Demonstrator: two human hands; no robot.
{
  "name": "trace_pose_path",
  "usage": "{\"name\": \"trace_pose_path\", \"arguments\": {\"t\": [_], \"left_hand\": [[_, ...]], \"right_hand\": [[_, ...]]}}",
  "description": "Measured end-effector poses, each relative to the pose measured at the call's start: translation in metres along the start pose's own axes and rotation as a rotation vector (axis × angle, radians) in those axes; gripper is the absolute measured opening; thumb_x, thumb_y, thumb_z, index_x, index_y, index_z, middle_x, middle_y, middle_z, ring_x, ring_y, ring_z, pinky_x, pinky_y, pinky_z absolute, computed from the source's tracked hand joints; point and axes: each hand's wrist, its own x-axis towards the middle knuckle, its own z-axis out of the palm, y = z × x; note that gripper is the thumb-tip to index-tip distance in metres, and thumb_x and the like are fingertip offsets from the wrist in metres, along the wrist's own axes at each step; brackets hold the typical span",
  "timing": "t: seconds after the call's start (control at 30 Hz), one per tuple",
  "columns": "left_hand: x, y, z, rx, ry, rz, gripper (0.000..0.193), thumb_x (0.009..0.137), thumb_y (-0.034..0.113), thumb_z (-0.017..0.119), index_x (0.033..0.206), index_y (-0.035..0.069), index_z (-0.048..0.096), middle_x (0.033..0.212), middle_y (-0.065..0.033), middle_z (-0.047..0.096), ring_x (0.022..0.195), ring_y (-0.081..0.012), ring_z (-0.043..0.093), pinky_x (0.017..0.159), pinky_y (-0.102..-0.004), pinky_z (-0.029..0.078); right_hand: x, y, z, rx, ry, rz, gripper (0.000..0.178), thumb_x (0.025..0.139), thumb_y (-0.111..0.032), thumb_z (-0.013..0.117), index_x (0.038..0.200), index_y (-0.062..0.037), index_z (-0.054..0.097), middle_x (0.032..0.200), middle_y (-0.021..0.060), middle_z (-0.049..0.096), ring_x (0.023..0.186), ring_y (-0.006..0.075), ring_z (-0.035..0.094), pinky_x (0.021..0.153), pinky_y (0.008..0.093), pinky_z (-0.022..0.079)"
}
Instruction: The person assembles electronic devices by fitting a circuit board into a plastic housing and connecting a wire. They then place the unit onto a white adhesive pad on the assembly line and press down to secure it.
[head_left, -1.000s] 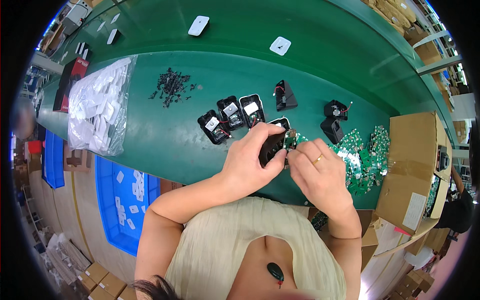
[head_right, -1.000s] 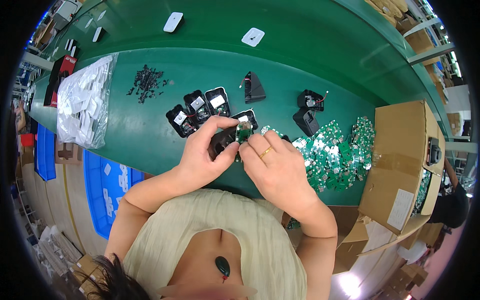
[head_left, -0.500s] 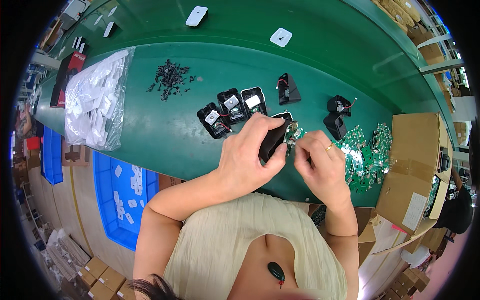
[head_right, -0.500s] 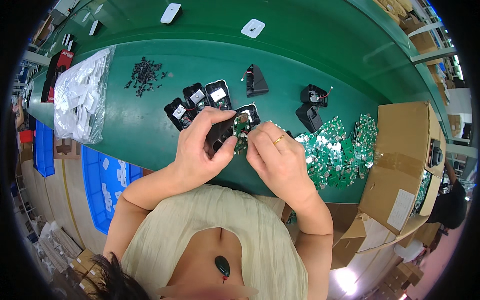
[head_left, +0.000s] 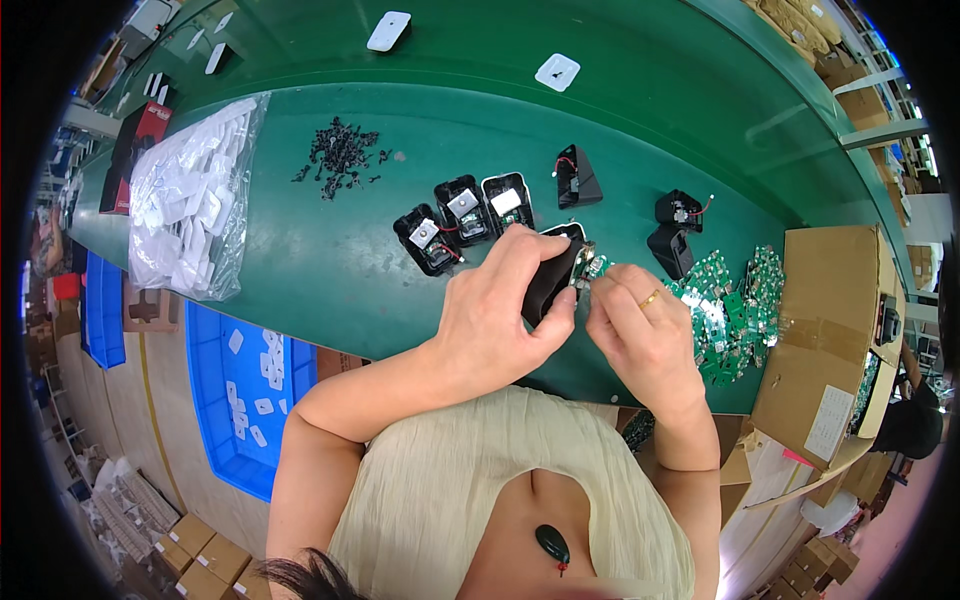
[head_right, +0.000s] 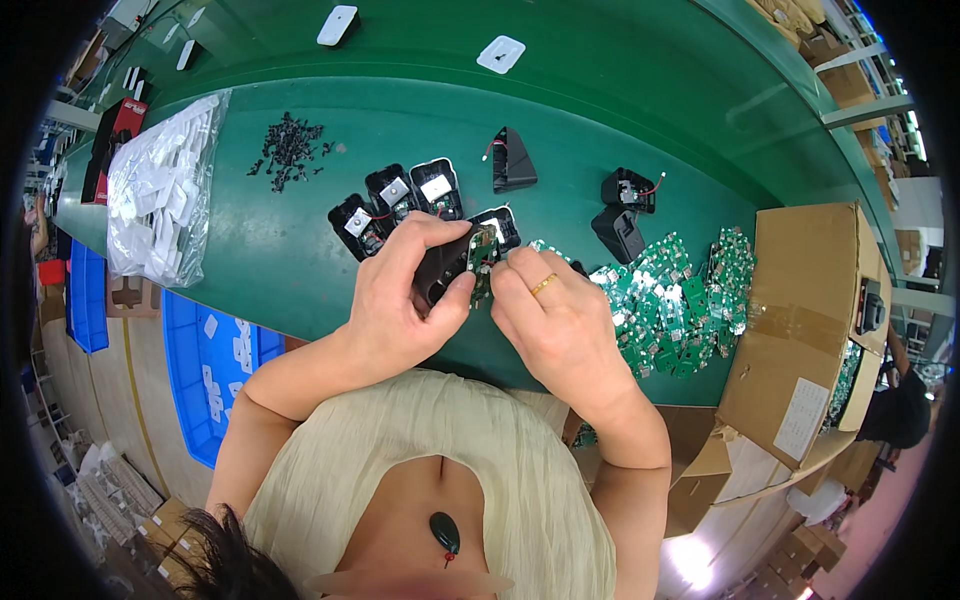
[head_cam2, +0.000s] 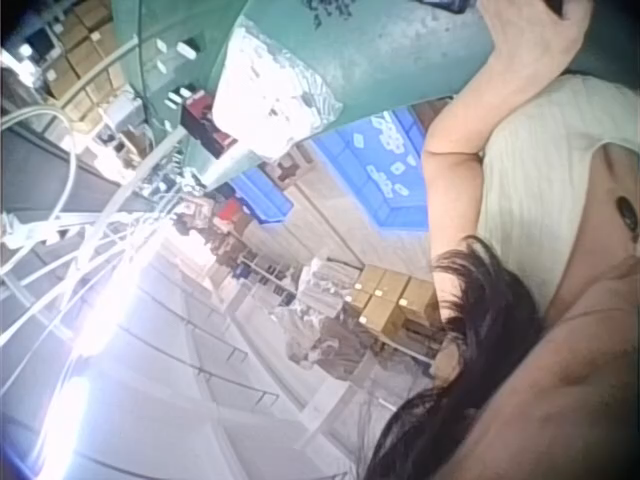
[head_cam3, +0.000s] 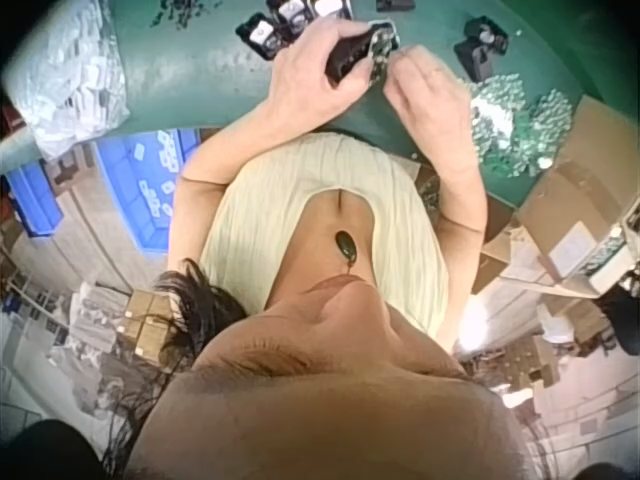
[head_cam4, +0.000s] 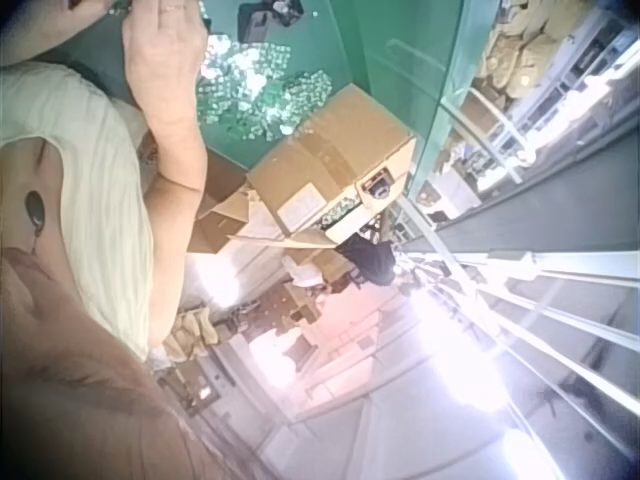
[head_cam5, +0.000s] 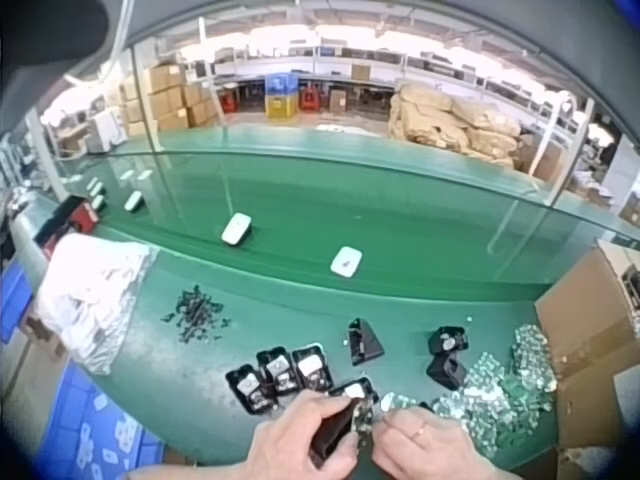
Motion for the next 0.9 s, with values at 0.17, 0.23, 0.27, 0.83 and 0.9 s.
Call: {"name": "trace_pose_path", "arguments": {"t": [0.17,0.23,0.27,0.83,0.9], "left_hand": [[0.001,-0.001,0.001,0.005,0.026,0.021,0.034,0.069,0.007,0.062,0.1,0.001,0.049,0.085,-0.0111,0.053,0.061,-0.0274,0.058,0.05,-0.0335,0.048],[0.001,0.0,0.0,0.015,0.002,-0.002,0.033,0.069,0.007,0.062,0.1,0.001,0.049,0.084,-0.011,0.053,0.061,-0.0274,0.058,0.05,-0.0335,0.047],[0.001,-0.001,0.0,0.014,0.002,-0.002,0.033,0.069,0.007,0.062,0.1,0.001,0.049,0.084,-0.011,0.053,0.061,-0.0274,0.058,0.05,-0.0335,0.047],[-0.001,-0.006,0.003,0.023,0.014,0.09,0.035,0.072,0.006,0.06,0.104,-0.001,0.047,0.087,-0.0114,0.05,0.061,-0.0284,0.057,0.049,-0.0355,0.045],[-0.002,-0.008,0.002,0.038,0.01,0.096,0.035,0.073,0.006,0.06,0.104,-0.001,0.046,0.088,-0.0117,0.05,0.061,-0.0282,0.057,0.049,-0.035,0.046]], "right_hand": [[0.001,0.0,0.001,0.017,0.018,-0.018,0.027,0.059,0.004,0.064,0.082,-0.001,0.052,0.08,0.0082,0.051,0.063,0.0217,0.053,0.052,0.0308,0.046],[0.001,0.001,0.001,0.028,0.025,-0.014,0.027,0.059,0.004,0.064,0.082,-0.001,0.052,0.08,0.0082,0.051,0.062,0.0218,0.053,0.051,0.0308,0.046],[0.001,0.001,0.001,0.03,0.025,-0.017,0.027,0.059,0.004,0.064,0.082,-0.0009,0.052,0.08,0.0082,0.051,0.063,0.0218,0.053,0.051,0.0308,0.046],[0.0,-0.003,0.01,0.011,0.033,0.043,0.027,0.062,0.01,0.062,0.084,0.0005,0.052,0.079,0.011,0.055,0.063,0.0252,0.057,0.051,0.0321,0.047],[-0.001,0.003,0.013,0.022,0.013,-0.001,0.024,0.065,0.005,0.062,0.087,0.0008,0.052,0.083,0.0103,0.052,0.066,0.0226,0.058,0.052,0.0304,0.049]]}}
